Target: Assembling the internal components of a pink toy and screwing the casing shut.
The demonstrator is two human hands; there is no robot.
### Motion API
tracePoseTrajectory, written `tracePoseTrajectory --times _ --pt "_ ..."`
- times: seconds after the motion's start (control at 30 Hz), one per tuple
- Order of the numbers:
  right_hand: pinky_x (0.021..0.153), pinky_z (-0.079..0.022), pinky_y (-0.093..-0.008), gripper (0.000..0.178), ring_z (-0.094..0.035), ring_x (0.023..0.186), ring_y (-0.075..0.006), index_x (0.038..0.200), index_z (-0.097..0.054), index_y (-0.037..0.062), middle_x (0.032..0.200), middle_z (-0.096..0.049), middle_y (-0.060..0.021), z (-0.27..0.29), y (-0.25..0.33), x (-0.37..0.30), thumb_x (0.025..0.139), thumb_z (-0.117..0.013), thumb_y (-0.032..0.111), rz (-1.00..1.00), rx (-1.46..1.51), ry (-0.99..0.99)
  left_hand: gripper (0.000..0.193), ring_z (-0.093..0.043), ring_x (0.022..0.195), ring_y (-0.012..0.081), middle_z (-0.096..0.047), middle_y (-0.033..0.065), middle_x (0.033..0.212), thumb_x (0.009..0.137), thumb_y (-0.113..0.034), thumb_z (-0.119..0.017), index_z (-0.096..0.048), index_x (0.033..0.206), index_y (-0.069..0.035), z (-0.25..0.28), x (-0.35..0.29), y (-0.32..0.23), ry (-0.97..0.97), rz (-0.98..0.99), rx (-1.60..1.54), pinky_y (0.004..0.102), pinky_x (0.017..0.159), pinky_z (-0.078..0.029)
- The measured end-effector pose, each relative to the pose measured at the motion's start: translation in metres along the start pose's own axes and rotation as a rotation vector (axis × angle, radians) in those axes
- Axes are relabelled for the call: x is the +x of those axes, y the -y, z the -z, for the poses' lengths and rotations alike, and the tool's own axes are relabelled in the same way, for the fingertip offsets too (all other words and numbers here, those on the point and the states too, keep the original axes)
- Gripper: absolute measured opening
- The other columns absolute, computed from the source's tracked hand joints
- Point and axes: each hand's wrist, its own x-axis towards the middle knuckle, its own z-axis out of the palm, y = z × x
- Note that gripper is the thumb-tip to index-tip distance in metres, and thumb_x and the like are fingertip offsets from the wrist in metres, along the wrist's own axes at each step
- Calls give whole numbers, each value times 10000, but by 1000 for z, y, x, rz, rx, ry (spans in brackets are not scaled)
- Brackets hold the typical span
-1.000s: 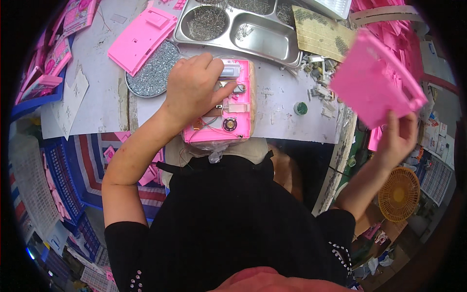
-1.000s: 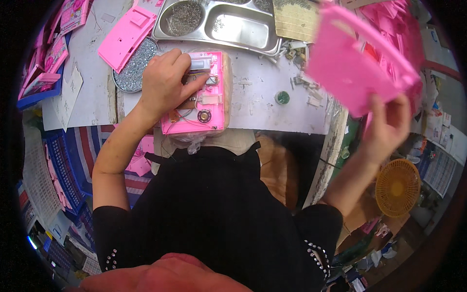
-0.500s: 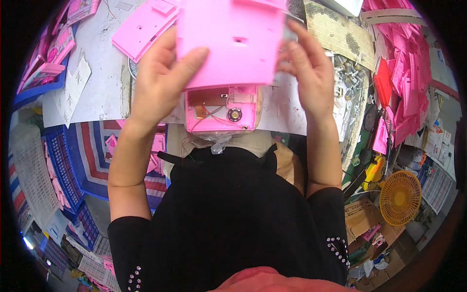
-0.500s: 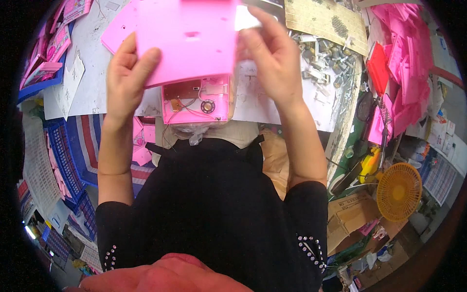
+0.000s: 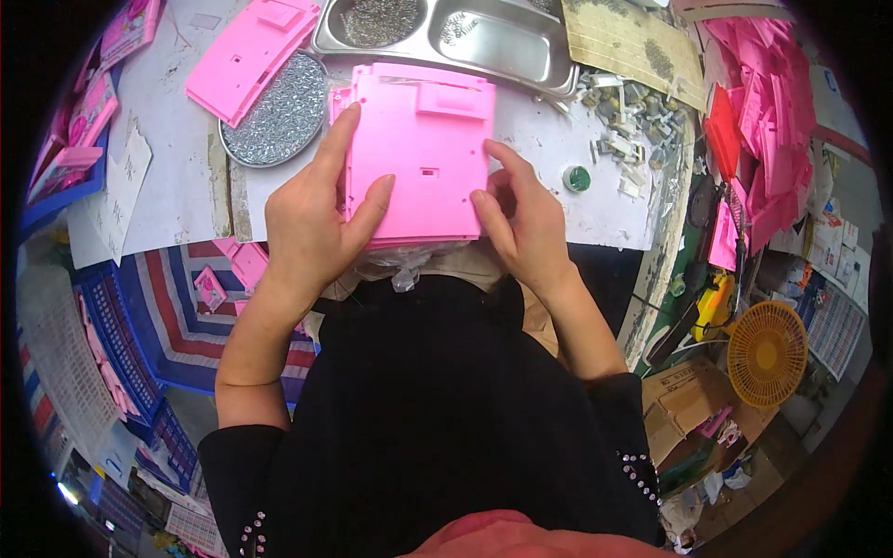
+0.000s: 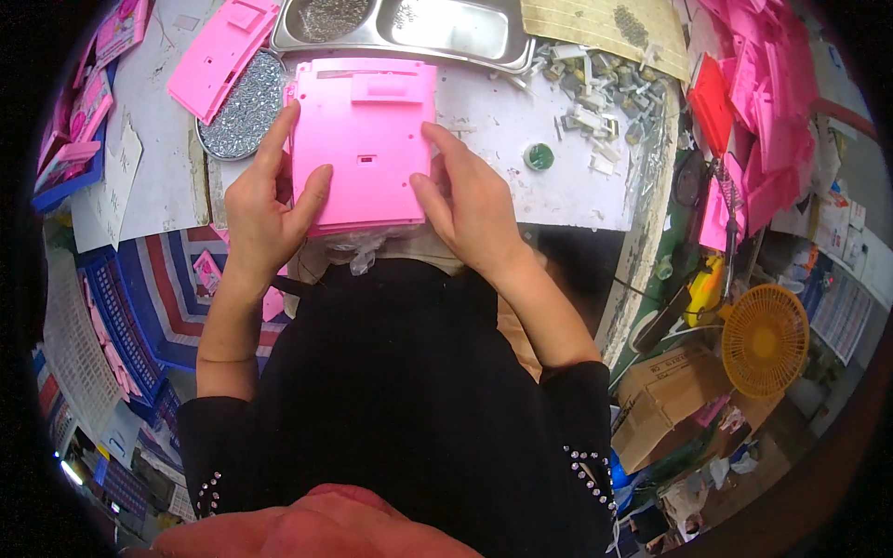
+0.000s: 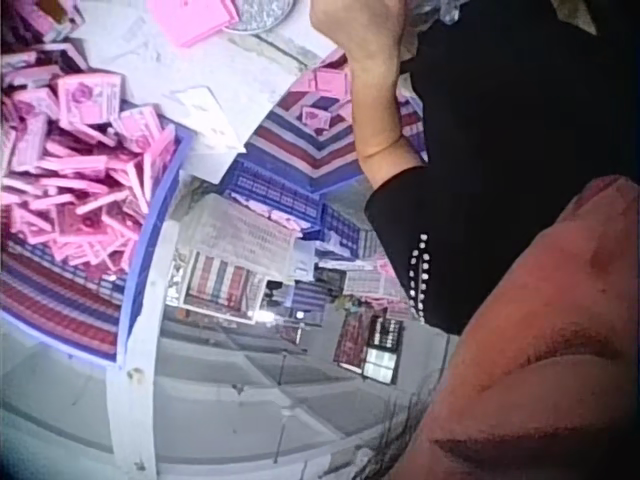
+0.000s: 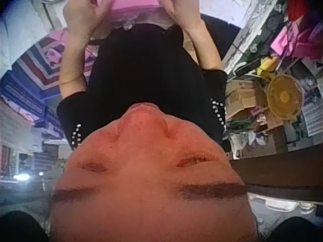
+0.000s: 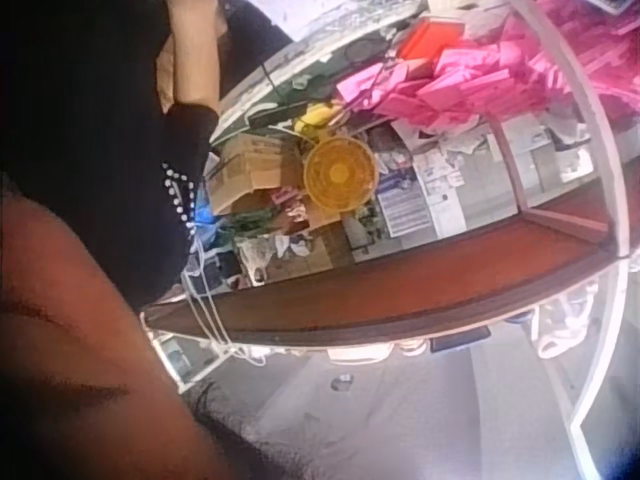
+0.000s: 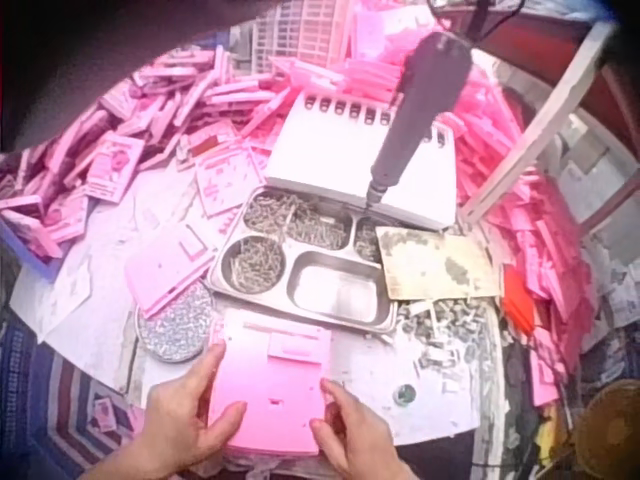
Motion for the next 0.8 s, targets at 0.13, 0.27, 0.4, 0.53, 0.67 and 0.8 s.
tracePoseTrajectory --times 0.13,0.27,0.4,0.53,0.67,0.8 --pt "616 -508 -362 493 -621 665 -275 1356 -578 18 788 -618 -122 -2 -3 10 904 -743 126 34 -4 39 652 -562 551 164 -591 68 684 879 -180 -777 -530 1458 -10 6 -6 3 61 144 -47 306 536 -458" --pt "606 -500 -314 453 -603 628 -188 1332 -609 23 773 -635 -89 -5 -5 12 920 -758 138 101 -29 -13 633 -447 502 119 -475 31 615 882 -174 -781 -543 1442 -1 2 -18 6 -4 202 -152 302 491 -383" --pt "580 -502 -357 456 -612 598 -260 1300 -650 10 725 -624 -124 -12 0 -2 894 -780 170 21 -16 -87 568 -438 490 116 -460 35 591 899 -186 -779 -591 1398 10 -4 -28 9 -59 180 -53 310 481 -377" --pt "539 -499 -366 461 -619 526 -271 1323 -667 42 634 -622 -108 -7 13 -3 918 -770 237 -156 -104 61 497 -436 481 124 -424 37 555 920 -192 -767 -643 1349 26 -13 -39 18 -105 190 -81 306 481 -376" --pt "519 -503 -385 491 -624 485 -284 1318 -686 87 584 -616 -92 -4 11 -4 906 -777 338 -160 -207 113 482 -452 483 135 -430 40 551 924 -182 -759 -651 1352 11 -16 -41 22 -49 238 -134 306 491 -392" --pt "514 -463 -330 463 -569 467 -188 1279 -718 117 564 -585 -68 35 21 23 890 -790 358 -233 -201 386 437 -483 512 136 -483 56 573 927 -178 -752 -678 1327 -17 20 -28 41 141 279 -248 303 517 -417"
